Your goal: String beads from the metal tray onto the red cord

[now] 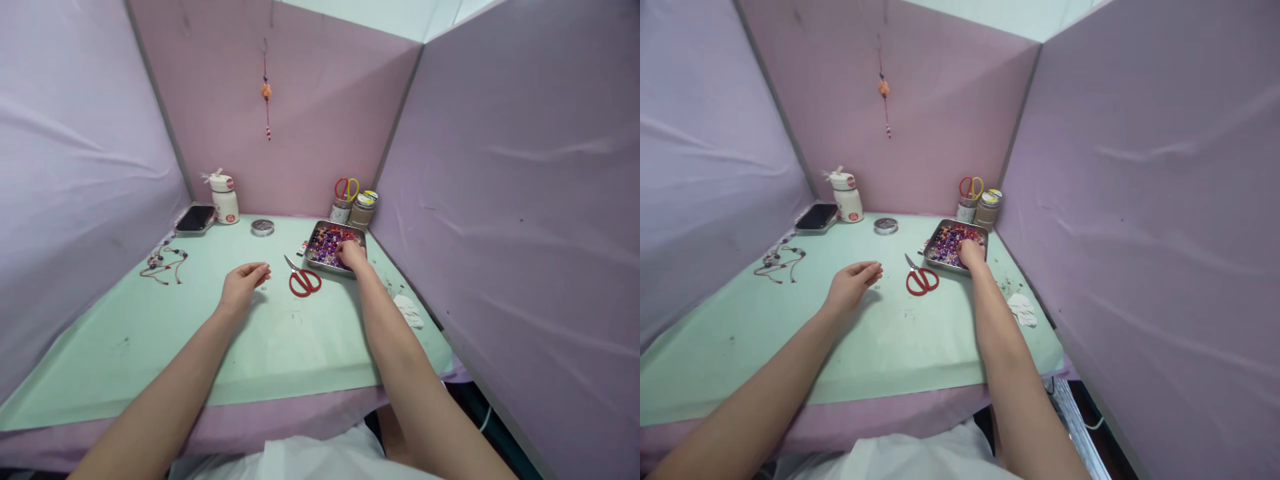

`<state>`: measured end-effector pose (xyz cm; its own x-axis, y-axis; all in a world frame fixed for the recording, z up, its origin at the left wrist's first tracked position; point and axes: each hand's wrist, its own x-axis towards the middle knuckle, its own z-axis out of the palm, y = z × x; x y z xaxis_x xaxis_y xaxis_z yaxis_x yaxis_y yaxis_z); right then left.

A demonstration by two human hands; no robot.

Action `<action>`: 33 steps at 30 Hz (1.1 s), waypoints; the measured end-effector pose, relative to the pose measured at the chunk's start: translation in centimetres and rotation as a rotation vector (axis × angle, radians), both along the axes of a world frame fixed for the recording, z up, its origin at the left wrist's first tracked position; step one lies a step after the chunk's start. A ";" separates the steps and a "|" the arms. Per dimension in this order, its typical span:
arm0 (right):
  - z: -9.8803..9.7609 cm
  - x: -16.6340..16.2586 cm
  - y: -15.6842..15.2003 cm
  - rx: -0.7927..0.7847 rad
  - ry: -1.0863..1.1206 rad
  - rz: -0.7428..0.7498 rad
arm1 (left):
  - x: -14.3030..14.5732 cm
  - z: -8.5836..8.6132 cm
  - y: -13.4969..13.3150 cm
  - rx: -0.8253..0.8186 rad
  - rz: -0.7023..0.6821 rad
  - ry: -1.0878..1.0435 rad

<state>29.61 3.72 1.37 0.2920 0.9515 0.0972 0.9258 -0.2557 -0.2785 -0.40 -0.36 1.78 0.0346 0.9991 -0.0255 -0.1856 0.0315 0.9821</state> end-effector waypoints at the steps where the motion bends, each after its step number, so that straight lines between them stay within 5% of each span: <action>1: -0.1 0.0 0.1 -0.021 -0.002 0.003 | 0.0 0.1 -0.1 -0.005 0.000 -0.002; 33: -1.2 -0.4 0.7 -0.015 -0.084 0.174 | -0.2 -0.3 0.3 -0.001 0.001 0.013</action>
